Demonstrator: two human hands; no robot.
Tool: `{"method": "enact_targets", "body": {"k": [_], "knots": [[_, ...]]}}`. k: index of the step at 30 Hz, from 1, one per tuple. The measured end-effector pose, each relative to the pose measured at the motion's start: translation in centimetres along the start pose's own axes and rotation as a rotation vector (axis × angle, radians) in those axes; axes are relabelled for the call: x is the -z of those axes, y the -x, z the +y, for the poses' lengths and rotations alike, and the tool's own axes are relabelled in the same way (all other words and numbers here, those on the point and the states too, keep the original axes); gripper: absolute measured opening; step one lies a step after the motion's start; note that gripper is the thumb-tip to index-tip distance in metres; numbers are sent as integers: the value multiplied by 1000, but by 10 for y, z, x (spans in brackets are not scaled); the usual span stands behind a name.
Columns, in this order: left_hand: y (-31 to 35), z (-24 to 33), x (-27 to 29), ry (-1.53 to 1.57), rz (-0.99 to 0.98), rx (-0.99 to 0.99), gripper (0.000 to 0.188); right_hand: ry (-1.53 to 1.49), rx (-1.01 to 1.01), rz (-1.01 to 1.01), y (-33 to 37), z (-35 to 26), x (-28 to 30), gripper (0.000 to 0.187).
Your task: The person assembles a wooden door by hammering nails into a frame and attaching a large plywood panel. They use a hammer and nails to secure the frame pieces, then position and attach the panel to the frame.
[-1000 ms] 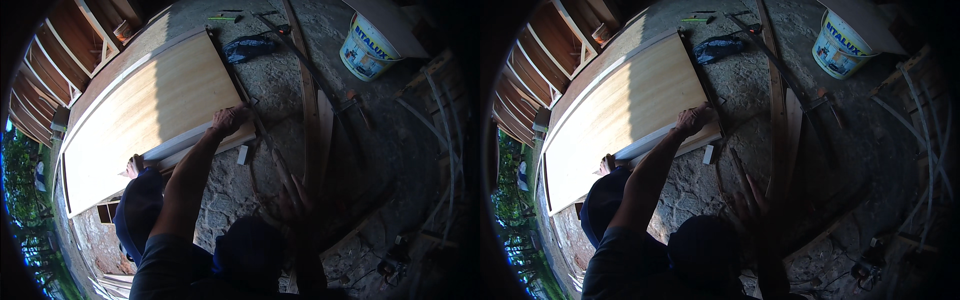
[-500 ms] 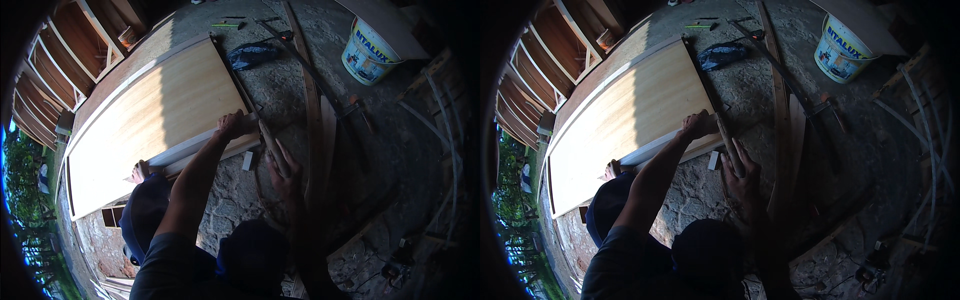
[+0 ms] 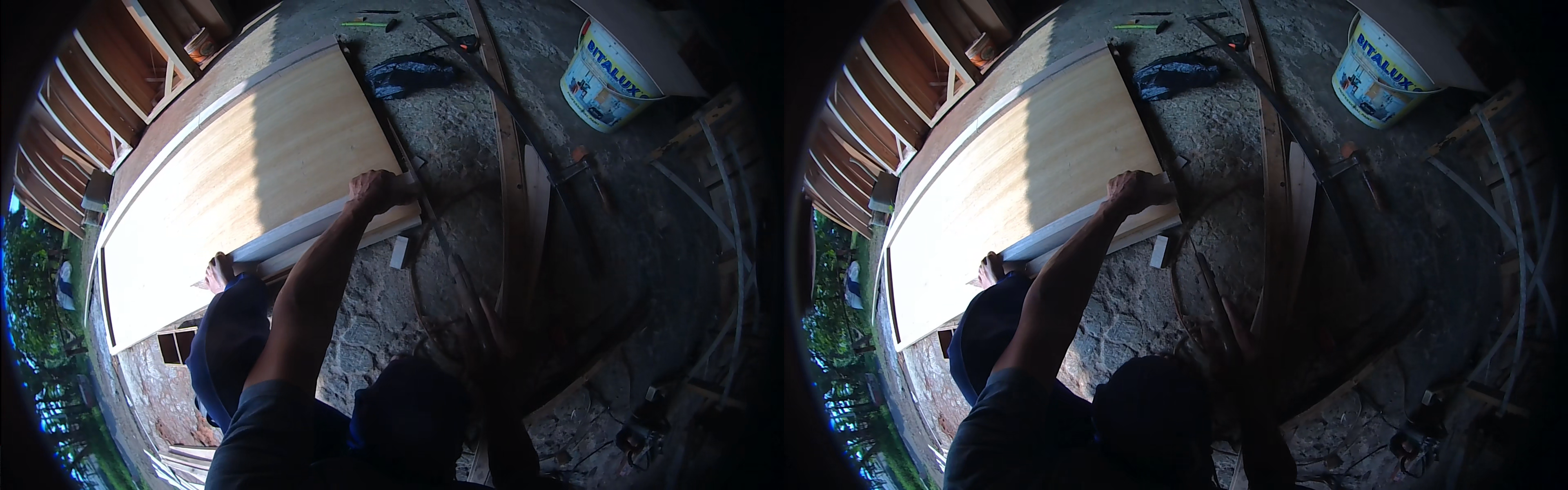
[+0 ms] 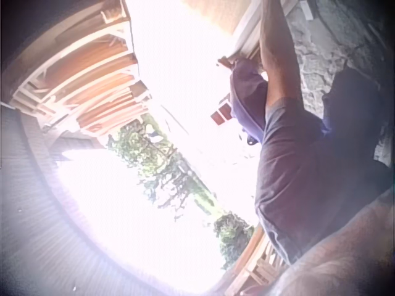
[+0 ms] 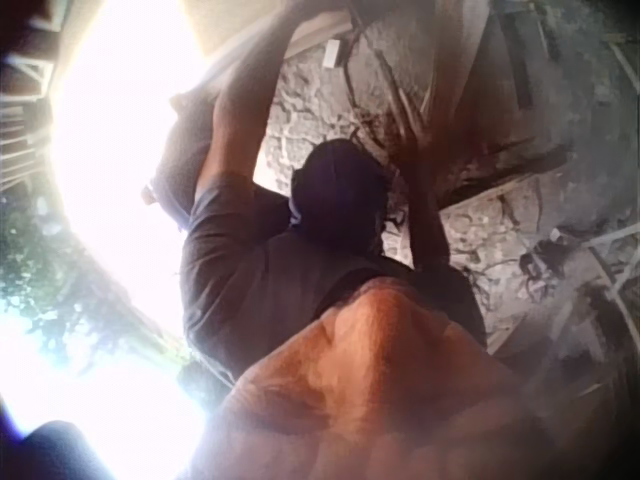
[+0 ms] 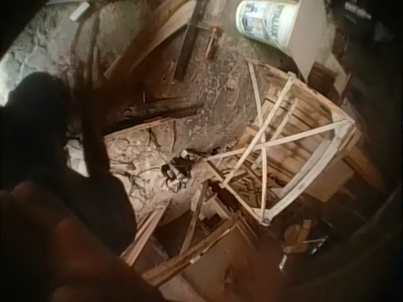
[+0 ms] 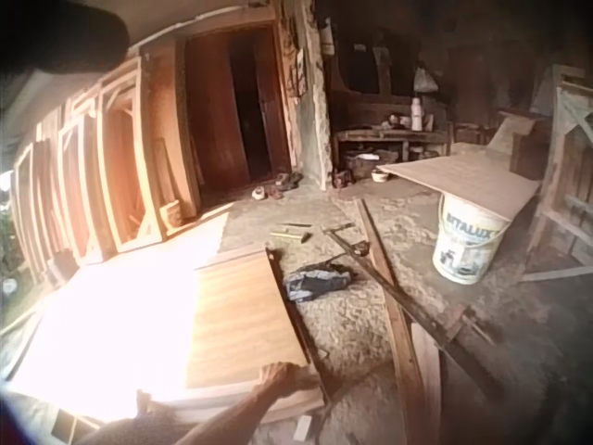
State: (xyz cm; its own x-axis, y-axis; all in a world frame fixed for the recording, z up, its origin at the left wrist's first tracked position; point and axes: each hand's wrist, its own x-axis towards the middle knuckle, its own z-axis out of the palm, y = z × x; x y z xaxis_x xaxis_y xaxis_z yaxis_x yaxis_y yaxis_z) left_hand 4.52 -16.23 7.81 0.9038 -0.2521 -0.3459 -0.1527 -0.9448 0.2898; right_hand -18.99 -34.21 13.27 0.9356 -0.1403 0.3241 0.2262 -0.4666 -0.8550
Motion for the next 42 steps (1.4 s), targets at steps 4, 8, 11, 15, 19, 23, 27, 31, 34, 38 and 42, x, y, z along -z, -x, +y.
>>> {"method": "enact_targets", "body": {"k": [4,8,11,15,19,23,27,31,34,38,42], "knots": [[-4,14,5,1,15,-3,67,-120,-216,-16,-18,-16,-2,48],[-2,4,8,22,-16,-29,65,404,-112,-184,82,-22,38,45],[4,-22,1,-11,19,-12,66,457,-183,-298,200,-19,82,51],[4,-5,-7,30,18,-54,69,80,-118,-19,72,-2,28,48],[-1,18,6,13,37,-64,63,-219,-161,86,-45,6,-30,41],[6,-3,7,42,-1,-57,65,-260,-228,63,45,5,-2,46],[1,-16,-3,-96,63,-88,64,189,-274,-210,157,-15,61,45],[-2,-12,-13,23,98,-83,65,744,448,-212,83,24,29,44],[2,8,6,-38,-18,-52,65,-210,-72,90,-27,4,-24,44],[-3,8,3,-35,57,-121,63,-213,-87,116,-24,9,-25,47],[-1,7,5,43,23,-86,59,-204,-189,86,-16,13,-21,49]]}}
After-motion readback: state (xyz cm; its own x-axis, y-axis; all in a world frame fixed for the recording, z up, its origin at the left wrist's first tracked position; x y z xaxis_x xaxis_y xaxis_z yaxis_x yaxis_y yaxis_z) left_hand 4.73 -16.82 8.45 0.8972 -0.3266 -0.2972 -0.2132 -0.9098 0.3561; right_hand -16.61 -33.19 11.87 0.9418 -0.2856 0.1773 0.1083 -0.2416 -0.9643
